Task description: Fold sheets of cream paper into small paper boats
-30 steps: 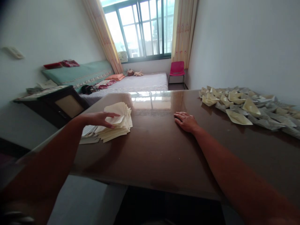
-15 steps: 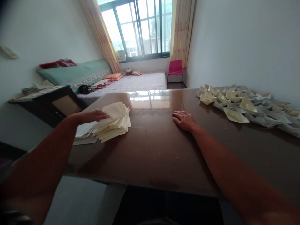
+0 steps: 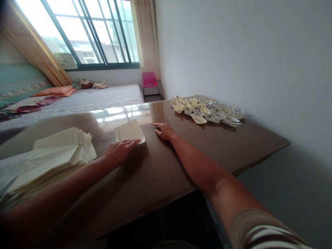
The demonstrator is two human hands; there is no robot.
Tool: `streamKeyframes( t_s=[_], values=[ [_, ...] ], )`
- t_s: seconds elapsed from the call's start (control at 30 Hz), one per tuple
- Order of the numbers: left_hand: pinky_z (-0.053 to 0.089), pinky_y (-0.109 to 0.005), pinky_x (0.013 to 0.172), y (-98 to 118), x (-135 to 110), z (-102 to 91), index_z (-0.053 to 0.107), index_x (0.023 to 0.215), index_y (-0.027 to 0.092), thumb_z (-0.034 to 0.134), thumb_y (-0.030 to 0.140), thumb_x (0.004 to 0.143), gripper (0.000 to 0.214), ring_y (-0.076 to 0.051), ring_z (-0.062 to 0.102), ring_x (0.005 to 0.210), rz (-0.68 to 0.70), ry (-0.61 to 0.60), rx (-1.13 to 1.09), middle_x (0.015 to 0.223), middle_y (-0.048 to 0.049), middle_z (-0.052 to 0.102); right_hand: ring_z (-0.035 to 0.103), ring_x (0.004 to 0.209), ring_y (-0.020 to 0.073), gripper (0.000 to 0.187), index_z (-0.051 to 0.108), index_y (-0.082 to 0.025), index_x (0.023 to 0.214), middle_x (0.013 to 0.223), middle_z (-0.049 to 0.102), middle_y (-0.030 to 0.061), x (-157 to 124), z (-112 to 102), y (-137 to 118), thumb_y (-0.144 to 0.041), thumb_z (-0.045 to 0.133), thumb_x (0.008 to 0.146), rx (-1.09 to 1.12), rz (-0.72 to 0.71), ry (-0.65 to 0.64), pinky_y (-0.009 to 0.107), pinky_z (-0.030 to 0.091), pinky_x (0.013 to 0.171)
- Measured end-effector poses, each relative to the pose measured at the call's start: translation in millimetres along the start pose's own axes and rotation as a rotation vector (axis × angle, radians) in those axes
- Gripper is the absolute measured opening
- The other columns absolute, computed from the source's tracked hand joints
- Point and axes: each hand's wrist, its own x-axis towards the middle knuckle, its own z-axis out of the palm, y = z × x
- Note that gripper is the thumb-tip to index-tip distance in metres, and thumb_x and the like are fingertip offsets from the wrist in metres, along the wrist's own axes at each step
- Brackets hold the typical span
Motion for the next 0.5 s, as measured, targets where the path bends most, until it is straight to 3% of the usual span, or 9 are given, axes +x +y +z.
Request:
streamKeyframes(
  t_s=[0.03, 0.13, 0.23, 0.33, 0.43, 0.5],
  values=[
    [0.049, -0.034, 0.079, 4.3, 3.5, 11.7, 0.058, 0.115, 0.030, 0.042, 0.017, 0.088, 0.035, -0.025, 0.061, 0.103, 0.051, -0.026, 0.036, 0.115, -0.0049, 0.067, 0.055, 0.118, 0.0196, 0.043, 0.054, -0.021, 0.130, 0.130, 0.060, 0.0065, -0.4, -0.9, 0.1, -0.024, 0.053, 0.087, 0.017, 0.006, 0.010, 0.035, 0.041, 0.103],
    [0.049, -0.033, 0.077, 8.1, 5.7, 34.5, 0.056, 0.119, 0.026, 0.040, 0.015, 0.089, 0.036, -0.025, 0.057, 0.108, 0.133, 0.041, 0.049, 0.117, -0.0090, 0.064, 0.056, 0.116, 0.0200, 0.046, 0.055, -0.019, 0.130, 0.127, 0.062, 0.0068, -1.6, -1.3, -0.3, -0.021, 0.056, 0.084, 0.059, 0.015, 0.021, 0.034, 0.042, 0.103],
    [0.049, -0.032, 0.078, 8.8, -1.0, 39.7, 0.054, 0.122, 0.027, 0.039, 0.016, 0.091, 0.036, -0.023, 0.056, 0.107, 0.135, 0.103, 0.035, 0.117, -0.0081, 0.064, 0.056, 0.116, 0.0184, 0.047, 0.052, -0.021, 0.132, 0.127, 0.062, 0.0053, -2.8, 1.4, 0.2, -0.022, 0.055, 0.085, 0.098, 0.012, 0.000, 0.034, 0.042, 0.102],
    [0.048, -0.032, 0.077, 11.0, -8.2, 36.5, 0.052, 0.123, 0.028, 0.038, 0.018, 0.093, 0.035, -0.023, 0.055, 0.106, 0.152, 0.088, 0.053, 0.114, -0.0063, 0.065, 0.057, 0.115, 0.0180, 0.045, 0.053, -0.022, 0.132, 0.127, 0.062, 0.0052, -0.6, -0.9, 2.7, -0.024, 0.054, 0.087, 0.139, -0.008, -0.064, 0.036, 0.043, 0.102],
    [0.047, -0.031, 0.071, 11.5, -9.9, 33.8, 0.051, 0.123, 0.027, 0.037, 0.018, 0.093, 0.034, -0.024, 0.055, 0.104, 0.164, 0.053, 0.066, 0.111, -0.0062, 0.066, 0.051, 0.122, 0.0252, 0.047, 0.063, -0.021, 0.121, 0.129, 0.060, 0.0071, 8.2, -17.3, 3.6, -0.030, 0.069, 0.075, 0.160, -0.039, -0.220, 0.042, 0.035, 0.107],
    [0.046, -0.031, 0.069, 9.8, -8.6, 33.7, 0.052, 0.121, 0.027, 0.036, 0.020, 0.094, 0.032, -0.025, 0.056, 0.103, 0.117, 0.051, 0.050, 0.102, -0.0068, 0.068, 0.052, 0.122, 0.0241, 0.061, 0.053, -0.024, 0.134, 0.134, 0.056, 0.0066, 14.9, -34.1, -0.7, -0.032, 0.069, 0.076, 0.273, -0.067, -0.436, 0.040, 0.039, 0.104]
  ],
)
